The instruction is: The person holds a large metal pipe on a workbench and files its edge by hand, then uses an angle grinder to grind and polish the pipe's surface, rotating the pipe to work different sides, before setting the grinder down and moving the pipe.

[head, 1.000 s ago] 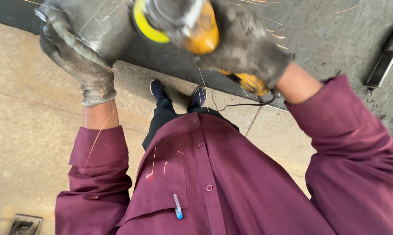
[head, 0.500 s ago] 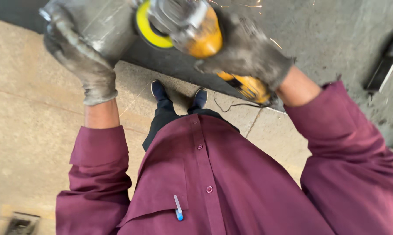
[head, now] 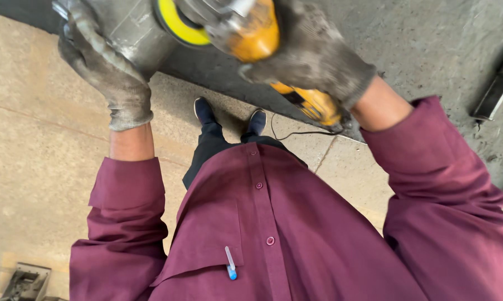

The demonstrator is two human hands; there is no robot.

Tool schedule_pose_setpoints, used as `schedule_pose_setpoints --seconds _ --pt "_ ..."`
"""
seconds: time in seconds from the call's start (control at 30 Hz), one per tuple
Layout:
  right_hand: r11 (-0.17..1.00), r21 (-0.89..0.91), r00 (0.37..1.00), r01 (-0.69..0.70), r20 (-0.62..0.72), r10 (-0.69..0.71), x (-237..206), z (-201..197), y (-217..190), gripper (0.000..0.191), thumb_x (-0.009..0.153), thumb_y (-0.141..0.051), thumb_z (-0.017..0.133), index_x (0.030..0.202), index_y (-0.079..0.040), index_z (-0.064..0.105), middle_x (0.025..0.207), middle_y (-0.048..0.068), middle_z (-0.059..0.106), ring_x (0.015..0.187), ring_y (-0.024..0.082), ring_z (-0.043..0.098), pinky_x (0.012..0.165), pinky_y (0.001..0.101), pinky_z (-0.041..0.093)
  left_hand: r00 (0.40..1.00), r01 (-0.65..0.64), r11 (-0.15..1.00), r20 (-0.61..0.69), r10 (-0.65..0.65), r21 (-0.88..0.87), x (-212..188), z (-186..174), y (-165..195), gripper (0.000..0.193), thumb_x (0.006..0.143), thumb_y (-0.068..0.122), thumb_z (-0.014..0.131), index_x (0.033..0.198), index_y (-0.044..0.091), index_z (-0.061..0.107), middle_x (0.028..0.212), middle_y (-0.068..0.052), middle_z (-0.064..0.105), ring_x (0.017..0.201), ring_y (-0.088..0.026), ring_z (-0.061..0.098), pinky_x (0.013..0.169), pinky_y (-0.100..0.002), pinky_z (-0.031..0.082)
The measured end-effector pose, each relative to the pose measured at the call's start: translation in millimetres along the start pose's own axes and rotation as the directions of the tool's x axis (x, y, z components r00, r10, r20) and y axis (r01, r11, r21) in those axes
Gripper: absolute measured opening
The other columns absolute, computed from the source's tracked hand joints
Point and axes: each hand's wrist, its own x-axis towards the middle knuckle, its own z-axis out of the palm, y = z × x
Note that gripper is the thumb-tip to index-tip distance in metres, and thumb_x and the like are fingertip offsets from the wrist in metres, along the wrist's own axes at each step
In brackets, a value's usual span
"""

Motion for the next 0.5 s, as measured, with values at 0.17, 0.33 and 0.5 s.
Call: schedule_pose_setpoints --seconds 0.17,0.33,0.5 --pt "0.996 -0.079 1.0 0.029 0.014 -0.028 2 -4 2 0.079 0.072 -0.036 0.094 0.132 -0.001 0.058 0.117 0.021 0.07 0.106 0.036 0.068 0.092 0.0454 0.053 0.995 0.077 0.978 -0.052 -0.088 -0.194 -1 7 -1 0.059 0.117 0.048 0.032 0.155 0.006 0.048 0.154 -0.005 0.053 0.14 -0.016 0.055 0.126 -0.033 0.04" --pt "0.996 -0.028 0.995 -0.089 0.041 0.091 -3 -3 12 0.079 0.07 -0.038 0.091 0.131 -0.002 0.057 0.111 0.019 0.072 0.101 0.035 0.071 0.09 0.0438 0.055 0.999 -0.025 0.998 -0.033 0.023 -0.065 0 2 5 0.058 0.119 0.046 0.025 0.155 0.005 0.045 0.158 -0.007 0.052 0.144 -0.018 0.051 0.127 -0.033 0.031" --pt "0.991 -0.118 0.998 0.07 0.008 -0.07 -4 -3 17 0.079 0.075 -0.039 0.093 0.134 0.0 0.058 0.114 0.021 0.072 0.102 0.038 0.07 0.091 0.0458 0.054 0.998 -0.016 0.975 0.051 0.028 -0.222 2 0 3 0.062 0.114 0.048 0.023 0.155 0.006 0.043 0.154 -0.004 0.051 0.143 -0.016 0.046 0.129 -0.031 0.027"
